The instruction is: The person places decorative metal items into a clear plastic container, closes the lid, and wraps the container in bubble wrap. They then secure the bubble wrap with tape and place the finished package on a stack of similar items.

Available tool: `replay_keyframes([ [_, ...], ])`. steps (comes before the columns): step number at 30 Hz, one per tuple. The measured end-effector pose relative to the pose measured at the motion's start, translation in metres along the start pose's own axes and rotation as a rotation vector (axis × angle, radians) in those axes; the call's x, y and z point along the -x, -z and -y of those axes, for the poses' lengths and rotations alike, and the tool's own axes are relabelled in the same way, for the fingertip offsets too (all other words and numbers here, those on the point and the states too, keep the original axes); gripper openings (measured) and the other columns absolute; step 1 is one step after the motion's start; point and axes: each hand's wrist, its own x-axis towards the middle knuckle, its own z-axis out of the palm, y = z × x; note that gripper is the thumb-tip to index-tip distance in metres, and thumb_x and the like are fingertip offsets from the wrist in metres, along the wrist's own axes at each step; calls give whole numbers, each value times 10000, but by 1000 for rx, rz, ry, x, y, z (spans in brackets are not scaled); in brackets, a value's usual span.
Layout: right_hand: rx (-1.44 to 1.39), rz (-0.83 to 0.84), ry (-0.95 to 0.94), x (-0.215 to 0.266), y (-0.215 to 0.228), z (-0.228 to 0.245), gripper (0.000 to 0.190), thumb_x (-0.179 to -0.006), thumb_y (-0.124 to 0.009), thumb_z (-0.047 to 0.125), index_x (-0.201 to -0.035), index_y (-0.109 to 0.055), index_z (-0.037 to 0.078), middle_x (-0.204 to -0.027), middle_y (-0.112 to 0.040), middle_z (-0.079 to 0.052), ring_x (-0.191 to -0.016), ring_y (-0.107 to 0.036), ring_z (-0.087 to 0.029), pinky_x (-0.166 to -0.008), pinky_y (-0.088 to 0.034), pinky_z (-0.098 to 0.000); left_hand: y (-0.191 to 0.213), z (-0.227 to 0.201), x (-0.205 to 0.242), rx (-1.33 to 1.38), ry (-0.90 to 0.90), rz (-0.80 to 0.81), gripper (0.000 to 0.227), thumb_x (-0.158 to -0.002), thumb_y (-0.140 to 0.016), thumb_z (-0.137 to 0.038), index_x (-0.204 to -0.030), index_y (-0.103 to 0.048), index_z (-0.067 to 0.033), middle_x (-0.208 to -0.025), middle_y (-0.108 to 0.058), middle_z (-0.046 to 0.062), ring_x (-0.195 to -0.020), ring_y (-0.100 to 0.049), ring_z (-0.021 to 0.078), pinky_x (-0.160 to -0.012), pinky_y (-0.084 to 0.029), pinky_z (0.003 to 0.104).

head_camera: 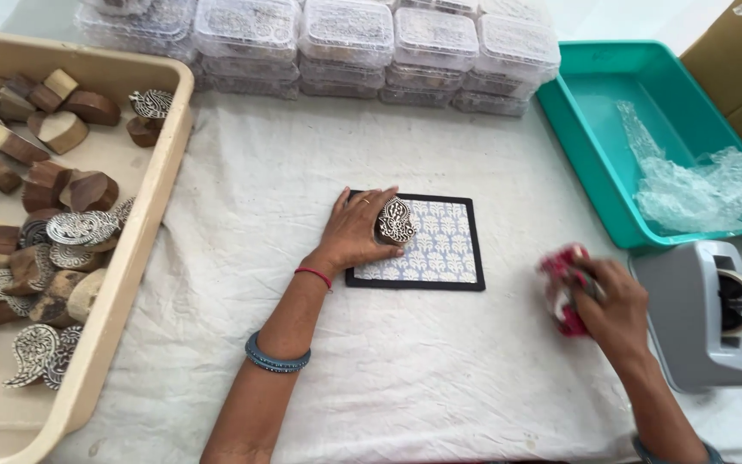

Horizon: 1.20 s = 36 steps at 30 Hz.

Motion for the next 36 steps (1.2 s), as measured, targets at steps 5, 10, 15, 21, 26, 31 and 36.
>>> replay_keyframes([
  [5, -428, -152, 442, -73, 2, 111, 483, -827, -752, 43, -1304, -676, 59, -1188, -690, -145, -1038, -712, -299, -896, -586, -391, -1, 0, -1, 59, 36, -35, 1395, -536, -908, -639, -1617, -92, -304, -1502, -548, 3, -1450, -411, 220, -1280, -108, 487],
  [10, -530, -48, 594, -111, -76, 188, 346, -874, -790, 93, -1215, -735, 86, -1219, -681, -116, -1086, -693, -292, -925, -587, -386, 2, -2, 2, 31, 58, -30, 1456, -555, -917, -636, -1627, 12, -306, -1472, -569, -10, -1432, -445, 219, -1295, -137, 466],
  [15, -261, 47, 642, -82, -101, 194, 299, -875, -783, 91, -1167, -740, 46, -1125, -674, -96, -986, -623, -275, -810, -563, -374, -4, 7, -1, 46, 32, -66, 1466, -561, -937, -613, -1613, 37, -306, -1460, -573, -15, -1410, -461, 217, -1270, -154, 454],
  [21, -174, 100, 713, -100, -101, 188, 238, -831, -800, 131, -1056, -742, 81, -1093, -666, -97, -947, -603, -259, -759, -544, -372, 9, -13, 5, 8, 55, -12, 1475, -558, -962, -598, -1615, 26, -312, -1435, -588, -32, -1409, -470, 207, -1292, -161, 468],
  [26, -261, -36, 633, -88, -103, 205, 299, -823, -796, 63, -1117, -754, 91, -1158, -689, -61, -987, -607, -259, -784, -544, -375, 9, -6, 8, 88, 24, -75, 1447, -571, -972, -417, -1625, 11, -291, -1399, -609, -14, -1342, -529, 209, -1290, -192, 481],
  [31, -171, 68, 762, -76, -89, 193, 431, -646, -791, 48, -1075, -752, 70, -1128, -697, -66, -950, -586, -262, -798, -544, -373, 9, -11, 8, 97, -39, -107, 1387, -619, -933, -279, -1637, 9, -289, -1321, -655, -3, -1287, -583, 220, -1274, -225, 488],
  [36, -187, -38, 587, -85, -90, 195, 370, -772, -804, 62, -1137, -750, 41, -1141, -687, -80, -975, -581, -255, -834, -541, -374, 9, -28, 15, 107, -94, -123, 1359, -646, -938, -241, -1623, 5, -297, -1232, -675, 31, -1165, -647, 275, -1266, -304, 479],
])
